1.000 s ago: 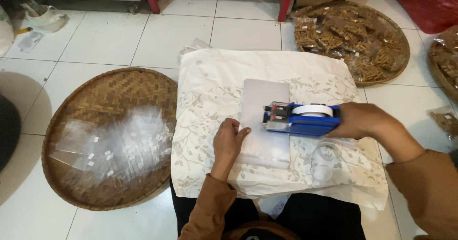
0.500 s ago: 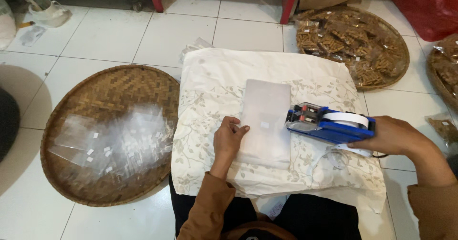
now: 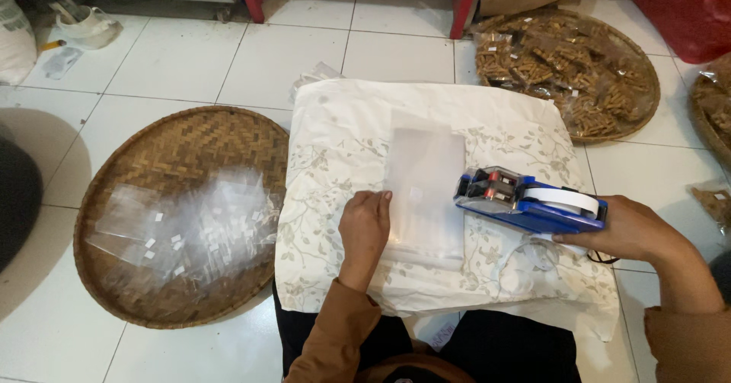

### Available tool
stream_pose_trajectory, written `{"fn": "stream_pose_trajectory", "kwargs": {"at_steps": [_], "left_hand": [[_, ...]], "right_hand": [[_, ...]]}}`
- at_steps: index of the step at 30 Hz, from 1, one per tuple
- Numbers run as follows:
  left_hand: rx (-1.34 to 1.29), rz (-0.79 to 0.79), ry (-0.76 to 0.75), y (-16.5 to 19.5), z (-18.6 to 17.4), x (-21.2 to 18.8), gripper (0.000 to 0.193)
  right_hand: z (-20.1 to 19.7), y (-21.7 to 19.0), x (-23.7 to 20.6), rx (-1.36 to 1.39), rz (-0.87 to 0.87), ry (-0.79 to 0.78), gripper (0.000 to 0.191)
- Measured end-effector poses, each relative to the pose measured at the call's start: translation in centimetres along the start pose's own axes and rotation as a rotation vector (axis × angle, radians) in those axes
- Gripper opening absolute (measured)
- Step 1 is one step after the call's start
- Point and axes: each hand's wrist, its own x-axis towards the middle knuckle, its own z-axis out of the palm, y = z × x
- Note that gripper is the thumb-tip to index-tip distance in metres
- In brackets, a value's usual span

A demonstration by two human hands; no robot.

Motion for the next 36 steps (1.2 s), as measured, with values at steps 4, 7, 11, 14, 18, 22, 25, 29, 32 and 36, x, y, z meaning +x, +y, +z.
{"fn": "stream_pose_trajectory", "kwargs": {"at_steps": [4, 7, 11, 14, 18, 22, 25, 29, 32, 36], "left_hand": [[-0.118, -0.068, -0.046, 0.1, -0.1, -0.1, 0.023], [-0.356, -0.206, -0.113, -0.6, 0.0, -0.3, 0.025], [-0.709, -0.363, -0.190, -2.5, -0.2, -0.1, 0.023], [-0.762, -0.682, -0.222, -4.4, -1.9, 0.3, 0.025], [-0.933, -0.578, 0.025, -8.7, -8.5, 0.8, 0.022], [-0.233, -0.839, 0.180, -12.5, -16.1, -0.7, 0.043], [0.437, -0.248, 0.435, -13.4, -17.9, -1.0, 0.067], [0.196, -0.084, 0.375, -11.7, -14.1, -1.2, 0.047], [-0.275, -0.355, -0.060, -7.8, -8.0, -1.2, 0.039], [-0.174, -0.219, -0.225, -3.1, -1.9, -0.4, 0.043]], "right_hand": [[0.9, 0.9, 0.5, 0.152, 0.004, 0.018, 0.055], [2.1, 1.5, 0.7, 0.420, -0.108, 0.072, 0.056], [3.4, 1.8, 1.5, 0.541, -0.290, 0.157, 0.066], [4.4, 2.4, 1.9, 0.612, -0.314, 0.189, 0.064], [5.5, 3.4, 3.2, 0.725, -0.192, 0.154, 0.058], [6.3, 4.4, 3.7, 0.810, -0.198, 0.124, 0.052], [6.7, 4.0, 4.1, 0.802, -0.198, 0.097, 0.050], [7.0, 2.6, 4.4, 0.710, -0.230, 0.181, 0.064], [7.1, 1.9, 4.1, 0.593, -0.360, 0.120, 0.059], [6.4, 0.4, 3.9, 0.574, -0.477, 0.115, 0.056]]}}
